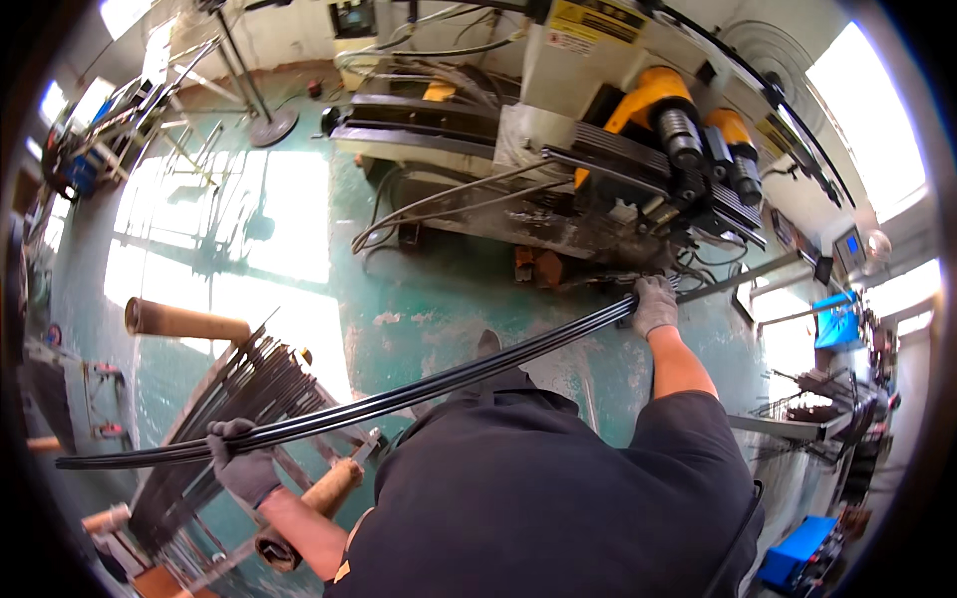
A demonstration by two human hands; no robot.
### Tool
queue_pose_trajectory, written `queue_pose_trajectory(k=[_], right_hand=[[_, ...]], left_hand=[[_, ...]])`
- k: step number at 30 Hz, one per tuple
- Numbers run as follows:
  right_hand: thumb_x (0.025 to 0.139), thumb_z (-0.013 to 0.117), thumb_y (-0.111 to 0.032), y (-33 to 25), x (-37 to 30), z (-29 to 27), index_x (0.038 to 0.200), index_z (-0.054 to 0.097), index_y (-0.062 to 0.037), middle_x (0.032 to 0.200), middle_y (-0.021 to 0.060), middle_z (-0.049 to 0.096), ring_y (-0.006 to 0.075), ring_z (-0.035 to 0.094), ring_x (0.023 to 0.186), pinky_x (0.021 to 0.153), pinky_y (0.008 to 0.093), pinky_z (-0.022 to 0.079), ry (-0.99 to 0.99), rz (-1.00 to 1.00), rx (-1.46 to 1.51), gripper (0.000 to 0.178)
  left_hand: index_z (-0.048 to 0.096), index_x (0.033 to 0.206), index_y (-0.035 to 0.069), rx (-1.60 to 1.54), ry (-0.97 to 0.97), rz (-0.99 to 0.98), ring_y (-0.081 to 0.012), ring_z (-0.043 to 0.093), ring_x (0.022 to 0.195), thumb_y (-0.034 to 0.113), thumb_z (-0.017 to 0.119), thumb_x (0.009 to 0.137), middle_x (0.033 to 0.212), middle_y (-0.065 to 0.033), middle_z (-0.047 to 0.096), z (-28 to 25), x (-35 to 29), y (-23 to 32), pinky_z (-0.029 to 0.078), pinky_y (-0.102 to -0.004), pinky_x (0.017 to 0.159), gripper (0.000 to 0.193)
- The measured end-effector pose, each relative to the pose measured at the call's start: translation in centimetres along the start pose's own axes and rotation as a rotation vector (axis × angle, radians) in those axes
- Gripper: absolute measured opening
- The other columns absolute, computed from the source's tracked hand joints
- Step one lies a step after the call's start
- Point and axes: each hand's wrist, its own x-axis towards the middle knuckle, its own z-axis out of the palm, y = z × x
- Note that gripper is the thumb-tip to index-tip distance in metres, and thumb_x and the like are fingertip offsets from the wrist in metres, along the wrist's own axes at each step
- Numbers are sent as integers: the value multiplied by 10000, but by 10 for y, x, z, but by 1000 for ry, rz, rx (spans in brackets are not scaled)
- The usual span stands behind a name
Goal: The person repeatedly feeds bundles of straight metal rods into a bending machine, operates the lever to bend them, and then removes the bent rods to place them on a nearby rack. The process is repeated continuously throughout the clip.
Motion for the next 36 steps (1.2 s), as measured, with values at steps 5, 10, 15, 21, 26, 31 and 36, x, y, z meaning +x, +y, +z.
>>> queue_pose_trajectory(k=[5,10,15,21,26,31,36], right_hand=[[887,547,-5,60,-28,88,1396,556,-23,1276,209,673,401,618,1236,1053,445,506,90,829,1235,509],[930,595,-10,-47,-20,37,1168,628,58,1056,156,687,336,680,1062,1088,521,524,-39,988,2769,249],[1058,594,-122,10,39,24,1084,632,34,1021,147,689,311,687,1020,1015,495,568,190,1029,2601,163],[1024,705,-226,109,88,9,1067,669,-9,940,97,722,268,694,923,894,418,584,569,1127,2310,224],[980,769,-239,145,131,-16,1076,671,-5,954,99,742,264,704,901,799,414,587,732,1226,2283,272],[1033,648,-86,131,155,-12,1192,677,-31,1094,114,729,284,701,980,862,456,602,687,705,2511,170],[991,709,-93,120,192,-10,1236,679,-45,1059,99,737,271,713,919,818,434,607,840,935,2348,252]], left_hand=[[583,1181,32,87,-365,-231,-144,502,768,168,608,1074,915,-30,554,79,-11,-82,509,-305,795,175],[619,1153,67,334,-472,-402,-199,579,826,165,640,1050,951,-50,647,128,-45,-233,514,-410,903,143],[588,1269,45,332,-722,-597,-265,631,1002,131,604,1054,1054,-84,654,205,-56,-332,440,-523,1127,232],[514,1425,-69,177,-887,-692,-305,541,1312,60,538,1043,1327,-162,625,276,45,-337,274,-527,1282,404],[582,1373,-93,222,-811,-712,-337,598,1270,72,544,1066,1322,-212,657,275,104,-365,335,-522,1263,350],[651,1231,-79,480,-762,-597,-279,693,1080,176,538,1109,1155,-180,721,270,128,-422,498,-479,1150,304],[654,1110,-43,542,-689,-619,-284,693,1009,212,564,1101,1040,-152,721,281,131,-472,564,-442,1043,271]])
